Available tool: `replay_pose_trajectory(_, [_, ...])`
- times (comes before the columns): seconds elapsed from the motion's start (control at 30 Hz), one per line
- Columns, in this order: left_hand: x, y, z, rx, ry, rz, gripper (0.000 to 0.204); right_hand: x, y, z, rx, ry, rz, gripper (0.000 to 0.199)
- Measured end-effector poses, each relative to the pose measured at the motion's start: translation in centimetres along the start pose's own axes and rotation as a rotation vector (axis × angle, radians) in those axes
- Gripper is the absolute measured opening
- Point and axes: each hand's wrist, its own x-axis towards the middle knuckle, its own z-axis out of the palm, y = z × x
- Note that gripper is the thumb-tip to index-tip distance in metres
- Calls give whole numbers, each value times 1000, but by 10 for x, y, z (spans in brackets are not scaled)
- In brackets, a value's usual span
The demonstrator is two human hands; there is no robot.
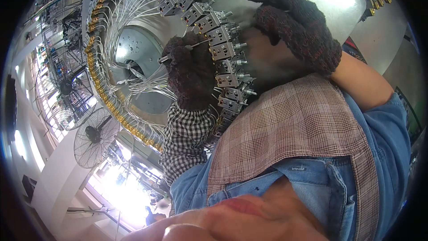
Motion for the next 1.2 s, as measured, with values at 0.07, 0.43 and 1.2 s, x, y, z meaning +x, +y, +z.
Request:
replay_pose_trajectory(0.07, [-1,0,-1,4,19,2,12,1,1,1,9,-10,-28,33])
replay_pose_trajectory(0.43, [-19,20,-14,261,-22,2,22,-30,9,-1,260,18,76,36])
replay_pose_trajectory(1.2, [-15,7,-17,184,-14,-51,26,-42,50,6,-137,-18,-277,36])
